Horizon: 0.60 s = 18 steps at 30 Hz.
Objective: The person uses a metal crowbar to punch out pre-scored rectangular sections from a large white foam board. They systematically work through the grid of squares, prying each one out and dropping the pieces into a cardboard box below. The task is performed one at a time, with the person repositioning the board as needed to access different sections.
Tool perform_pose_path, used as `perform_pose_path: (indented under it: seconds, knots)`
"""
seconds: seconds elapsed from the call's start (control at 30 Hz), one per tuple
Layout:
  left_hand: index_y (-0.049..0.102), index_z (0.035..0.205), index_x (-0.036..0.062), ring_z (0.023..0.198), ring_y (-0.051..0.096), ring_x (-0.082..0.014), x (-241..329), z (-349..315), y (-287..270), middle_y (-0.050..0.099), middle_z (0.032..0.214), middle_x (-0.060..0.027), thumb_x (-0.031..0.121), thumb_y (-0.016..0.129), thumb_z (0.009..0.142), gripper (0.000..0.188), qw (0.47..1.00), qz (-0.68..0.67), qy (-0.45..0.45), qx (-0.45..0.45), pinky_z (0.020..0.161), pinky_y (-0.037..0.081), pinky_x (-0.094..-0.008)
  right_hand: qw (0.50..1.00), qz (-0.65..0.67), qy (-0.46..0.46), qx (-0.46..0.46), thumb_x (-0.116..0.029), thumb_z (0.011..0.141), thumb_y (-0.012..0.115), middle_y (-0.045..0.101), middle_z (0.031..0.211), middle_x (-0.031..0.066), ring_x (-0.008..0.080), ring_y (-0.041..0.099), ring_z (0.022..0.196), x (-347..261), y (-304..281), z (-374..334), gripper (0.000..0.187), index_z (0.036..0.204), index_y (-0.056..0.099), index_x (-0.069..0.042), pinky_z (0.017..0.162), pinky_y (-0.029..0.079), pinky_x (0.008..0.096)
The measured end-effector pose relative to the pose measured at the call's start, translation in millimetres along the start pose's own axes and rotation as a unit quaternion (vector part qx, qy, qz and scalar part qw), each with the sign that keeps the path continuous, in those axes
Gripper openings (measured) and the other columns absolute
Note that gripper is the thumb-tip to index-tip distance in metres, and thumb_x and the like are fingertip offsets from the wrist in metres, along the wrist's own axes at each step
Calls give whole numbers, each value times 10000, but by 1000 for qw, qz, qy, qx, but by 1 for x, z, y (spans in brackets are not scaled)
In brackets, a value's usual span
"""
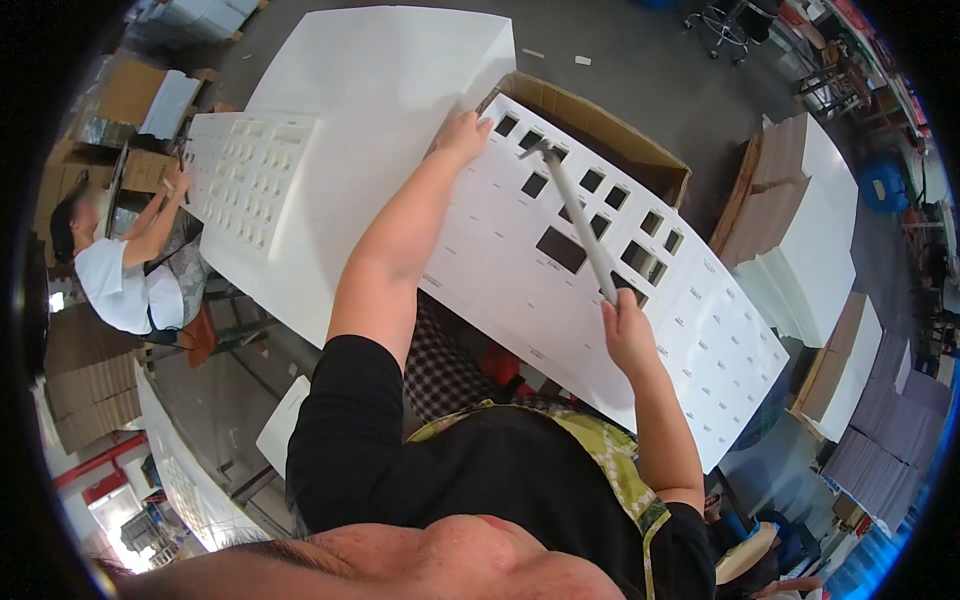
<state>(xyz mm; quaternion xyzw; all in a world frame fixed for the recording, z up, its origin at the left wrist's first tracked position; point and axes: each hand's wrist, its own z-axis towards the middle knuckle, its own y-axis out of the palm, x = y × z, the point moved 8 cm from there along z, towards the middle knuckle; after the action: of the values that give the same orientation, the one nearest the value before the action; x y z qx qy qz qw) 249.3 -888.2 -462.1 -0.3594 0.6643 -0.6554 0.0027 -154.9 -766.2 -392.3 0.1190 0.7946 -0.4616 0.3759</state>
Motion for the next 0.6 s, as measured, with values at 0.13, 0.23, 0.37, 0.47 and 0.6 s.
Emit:
perform_pose_path:
  seconds: [0.13, 0.23, 0.37, 0.47, 0.6]
  knots:
    - [586, 1153, 124, 1194, 428, -356, -1, -8, -7, 460, 1276, -144, 478, 503, 885, 451, 998, 45, -33, 3, 979, 379, -478, 1000, -9, -5, -9, -251, 948, 481, 557, 687, 260, 464, 546, 667, -14, 15, 18, 253, 940, 413, -8, 585, 407, 504]
    - [586, 1169, 140, 1201, 422, -348, -9, -7, -2, 431, 1296, -133, 479, 522, 873, 454, 998, 41, -49, -26, 999, 365, -459, 1000, 0, -7, 6, -262, 950, 477, 560, 685, 259, 463, 549, 667, -14, 21, 24, 266, 931, 422, -2, 588, 408, 511]
    - [557, 1214, 124, 1219, 414, -355, -20, 3, 12, 444, 1293, -161, 432, 530, 881, 454, 998, -8, 47, -45, 1011, 362, -427, 1000, -12, 7, 1, -270, 952, 475, 569, 698, 259, 464, 555, 676, -7, 27, 26, 272, 940, 431, -2, 595, 413, 514]
    - [523, 1243, 88, 1200, 451, -355, -31, -10, 9, 483, 1276, -197, 388, 529, 890, 464, 989, -90, 116, -25, 994, 383, -413, 1000, -14, 6, -1, -274, 952, 476, 575, 709, 261, 464, 562, 687, -5, 28, 28, 273, 951, 433, -4, 600, 419, 510]
    - [518, 1213, 47, 1087, 550, -366, -78, -73, -16, 572, 1176, -223, 408, 446, 925, 468, 996, -77, -46, 19, 937, 429, -420, 1000, 4, 17, -19, -271, 951, 474, 584, 733, 265, 464, 571, 712, -2, 29, 28, 270, 963, 441, -4, 614, 426, 504]
